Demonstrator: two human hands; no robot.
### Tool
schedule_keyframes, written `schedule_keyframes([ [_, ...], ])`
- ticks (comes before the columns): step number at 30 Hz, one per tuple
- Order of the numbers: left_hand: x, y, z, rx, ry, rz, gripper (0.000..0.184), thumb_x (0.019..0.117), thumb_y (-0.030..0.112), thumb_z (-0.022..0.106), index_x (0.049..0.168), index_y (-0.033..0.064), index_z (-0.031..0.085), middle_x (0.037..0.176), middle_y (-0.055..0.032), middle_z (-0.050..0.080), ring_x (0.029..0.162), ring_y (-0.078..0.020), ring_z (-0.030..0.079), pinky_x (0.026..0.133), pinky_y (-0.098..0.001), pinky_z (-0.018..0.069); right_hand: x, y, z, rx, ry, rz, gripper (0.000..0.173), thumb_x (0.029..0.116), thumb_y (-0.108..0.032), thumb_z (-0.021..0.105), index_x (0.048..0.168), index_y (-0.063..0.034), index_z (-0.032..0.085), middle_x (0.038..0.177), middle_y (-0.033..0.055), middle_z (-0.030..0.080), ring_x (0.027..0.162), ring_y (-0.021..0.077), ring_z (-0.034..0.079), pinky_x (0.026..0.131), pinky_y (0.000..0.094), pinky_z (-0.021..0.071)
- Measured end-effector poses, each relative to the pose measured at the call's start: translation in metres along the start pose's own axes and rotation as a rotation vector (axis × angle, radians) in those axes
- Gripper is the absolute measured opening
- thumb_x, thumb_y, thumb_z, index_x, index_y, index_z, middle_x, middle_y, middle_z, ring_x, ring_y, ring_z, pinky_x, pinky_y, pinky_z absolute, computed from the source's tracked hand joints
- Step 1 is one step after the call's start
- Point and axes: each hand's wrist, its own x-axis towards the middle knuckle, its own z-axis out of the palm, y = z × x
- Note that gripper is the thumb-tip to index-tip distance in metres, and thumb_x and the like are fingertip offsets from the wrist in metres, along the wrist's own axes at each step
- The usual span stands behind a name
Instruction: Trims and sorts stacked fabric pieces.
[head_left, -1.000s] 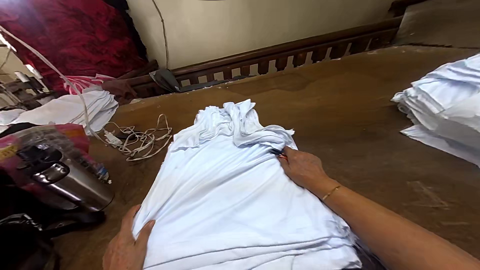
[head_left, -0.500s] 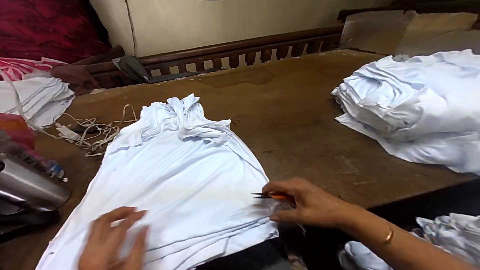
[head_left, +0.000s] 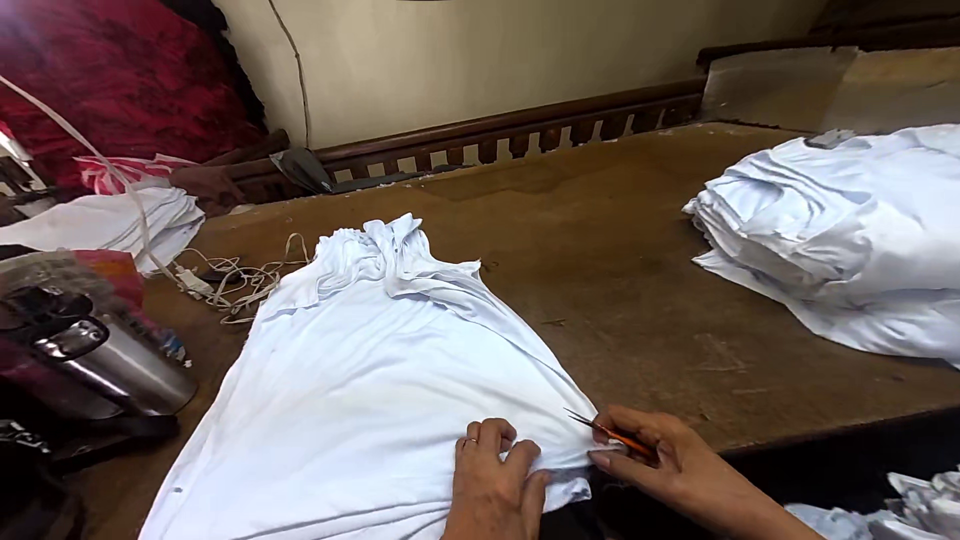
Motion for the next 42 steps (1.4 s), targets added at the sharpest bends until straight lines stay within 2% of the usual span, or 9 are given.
schedule_keyframes([
  [7,0.002,0.005,-0.014,-0.245,0.098,-0.082,0.016,0.0964,0.014,0.061,0.09,0.0065,0.074,0.093,-0.0068,0.064,0.088,-0.0143,0.063,0.075,-0.0274,0.0547,0.024,-0.029,0.026,-0.082,0.217,-0.086,0.018,0.0901,-0.037,0.07,0.087,-0.0192,0.068,0.064,-0.0102,0.054,0.052,-0.0008,0.046,0.046,0.0174,0.0368],
  [12,0.005,0.006,-0.021,-0.252,0.049,-0.111,0.039,0.092,0.035,0.075,0.114,0.0026,0.072,0.106,-0.0113,0.067,0.095,-0.0168,0.065,0.078,-0.0288,0.0567,0.032,-0.047,0.031,0.147,0.112,-0.05,0.018,0.0932,-0.034,0.07,0.085,-0.0186,0.067,0.062,-0.0078,0.052,0.051,0.0005,0.044,0.045,0.0161,0.0332],
  [18,0.005,-0.004,-0.015,-0.307,0.089,-0.099,0.014,0.0974,0.014,0.065,0.092,0.0055,0.076,0.083,-0.0034,0.065,0.076,-0.0089,0.063,0.068,-0.0232,0.0549,0.035,-0.054,0.026,0.247,0.186,-0.02,0.015,0.0881,-0.033,0.077,0.085,-0.0199,0.07,0.062,-0.0057,0.055,0.047,0.0015,0.043,0.042,0.016,0.0332],
  [23,0.005,0.001,-0.034,-0.331,0.157,-0.122,0.012,0.0953,0.012,0.067,0.095,0.0045,0.077,0.074,0.0004,0.061,0.063,-0.0031,0.055,0.056,-0.0175,0.0483,0.027,-0.027,0.049,-0.245,0.247,-0.102,0.039,0.0807,-0.04,0.078,0.107,-0.0143,0.065,0.068,-0.0068,0.057,0.053,0.0048,0.05,0.047,0.0257,0.0445],
  [27,0.004,0.015,-0.065,-0.452,0.255,-0.184,0.012,0.0995,0.002,0.058,0.104,-0.0031,0.068,0.062,0.0001,0.062,0.048,-0.0032,0.055,0.045,-0.0188,0.0483,0.023,-0.019,0.073,-0.497,0.426,-0.199,0.033,0.0756,-0.026,0.067,0.105,-0.0098,0.066,0.061,-0.0044,0.053,0.048,0.0102,0.05,0.042,0.0328,0.0433],
  [34,-0.02,0.0,-0.092,-0.549,0.484,-0.493,0.021,0.1082,0.005,0.033,0.117,-0.004,0.049,0.089,-0.0117,0.075,0.069,-0.0247,0.076,0.05,-0.0356,0.0642,0.011,-0.022,0.097,-0.45,0.358,-0.438,0.013,0.0897,-0.022,0.062,0.092,-0.0107,0.067,0.075,0.0018,0.066,0.064,0.012,0.063,0.052,0.0297,0.0513],
  [38,-0.034,0.002,-0.083,-0.631,0.356,-0.601,0.045,0.1061,0.014,0.052,0.147,-0.0027,0.042,0.092,-0.0111,0.073,0.069,-0.024,0.075,0.048,-0.0375,0.0632,0.001,-0.016,0.109,-0.394,0.258,-0.48,0.014,0.0951,-0.023,0.058,0.091,-0.0114,0.065,0.073,0.0009,0.062,0.062,0.0111,0.06,0.051,0.0281,0.049],
  [40,-0.038,-0.002,-0.076,-0.52,0.305,-0.527,0.042,0.0963,0.012,0.07,0.134,-0.0046,0.06,0.095,-0.0084,0.075,0.069,-0.0175,0.073,0.049,-0.0323,0.0629,-0.003,-0.017,0.107,-0.368,0.217,-0.496,0.013,0.0964,-0.022,0.058,0.092,-0.0109,0.064,0.073,0.0015,0.062,0.063,0.011,0.06,0.052,0.0275,0.0492],
  [42,-0.04,-0.007,-0.071,-0.422,0.314,-0.486,0.021,0.0916,0.007,0.072,0.111,0.001,0.076,0.091,-0.0055,0.072,0.065,-0.0115,0.071,0.051,-0.0261,0.0624,-0.009,-0.018,0.102,-0.379,0.167,-0.507,0.013,0.0965,-0.021,0.057,0.092,-0.0107,0.064,0.073,0.0019,0.061,0.063,0.0119,0.06,0.052,0.0278,0.0484],
])
